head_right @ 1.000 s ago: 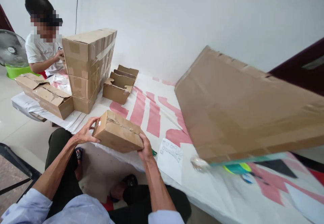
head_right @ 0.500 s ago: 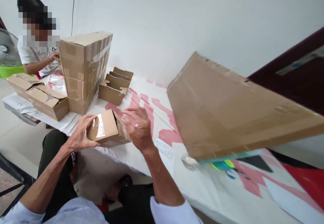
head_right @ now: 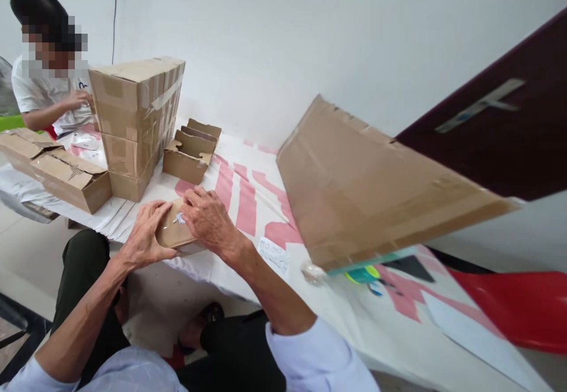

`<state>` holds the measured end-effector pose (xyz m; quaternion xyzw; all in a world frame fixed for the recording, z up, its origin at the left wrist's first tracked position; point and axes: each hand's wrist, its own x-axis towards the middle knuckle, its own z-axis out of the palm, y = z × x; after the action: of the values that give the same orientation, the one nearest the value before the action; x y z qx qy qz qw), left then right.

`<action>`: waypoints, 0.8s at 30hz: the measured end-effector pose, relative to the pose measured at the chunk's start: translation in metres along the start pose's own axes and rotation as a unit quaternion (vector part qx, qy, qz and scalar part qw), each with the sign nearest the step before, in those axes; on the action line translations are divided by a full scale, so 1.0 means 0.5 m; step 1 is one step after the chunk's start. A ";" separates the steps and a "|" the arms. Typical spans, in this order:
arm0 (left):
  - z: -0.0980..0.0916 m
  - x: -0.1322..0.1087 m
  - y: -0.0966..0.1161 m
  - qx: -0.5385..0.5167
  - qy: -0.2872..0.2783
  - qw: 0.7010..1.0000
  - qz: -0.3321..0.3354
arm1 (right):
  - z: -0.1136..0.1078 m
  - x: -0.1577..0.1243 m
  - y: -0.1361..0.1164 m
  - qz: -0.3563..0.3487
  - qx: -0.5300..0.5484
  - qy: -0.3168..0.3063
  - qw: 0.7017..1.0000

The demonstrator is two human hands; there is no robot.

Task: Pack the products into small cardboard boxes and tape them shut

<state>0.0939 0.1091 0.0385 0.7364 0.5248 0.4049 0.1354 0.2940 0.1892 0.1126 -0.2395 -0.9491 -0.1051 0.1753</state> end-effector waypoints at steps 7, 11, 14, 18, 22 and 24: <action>-0.001 0.003 0.005 0.004 0.004 1.000 0.003 | -0.003 0.005 0.005 -0.010 0.008 -0.015 1.000; -0.001 0.005 0.004 0.011 -0.002 1.000 -0.001 | 0.000 0.011 0.007 -0.010 -0.001 -0.013 1.000; -0.001 0.005 0.003 0.014 -0.002 1.000 0.004 | 0.003 0.015 0.006 -0.004 -0.016 -0.025 1.000; 0.000 0.005 0.005 0.018 -0.001 1.000 0.000 | 0.006 0.014 0.004 0.004 0.013 -0.020 1.000; -0.005 0.011 0.002 0.026 0.000 1.000 -0.001 | -0.018 0.003 0.005 0.023 0.144 0.026 0.989; -0.015 0.013 -0.007 0.026 -0.001 1.000 0.009 | -0.043 -0.010 0.014 0.050 0.197 0.062 0.977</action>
<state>0.0867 0.1145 0.0440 0.7445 0.5282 0.3922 0.1132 0.3076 0.1871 0.1311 -0.2408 -0.9252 0.0788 0.2826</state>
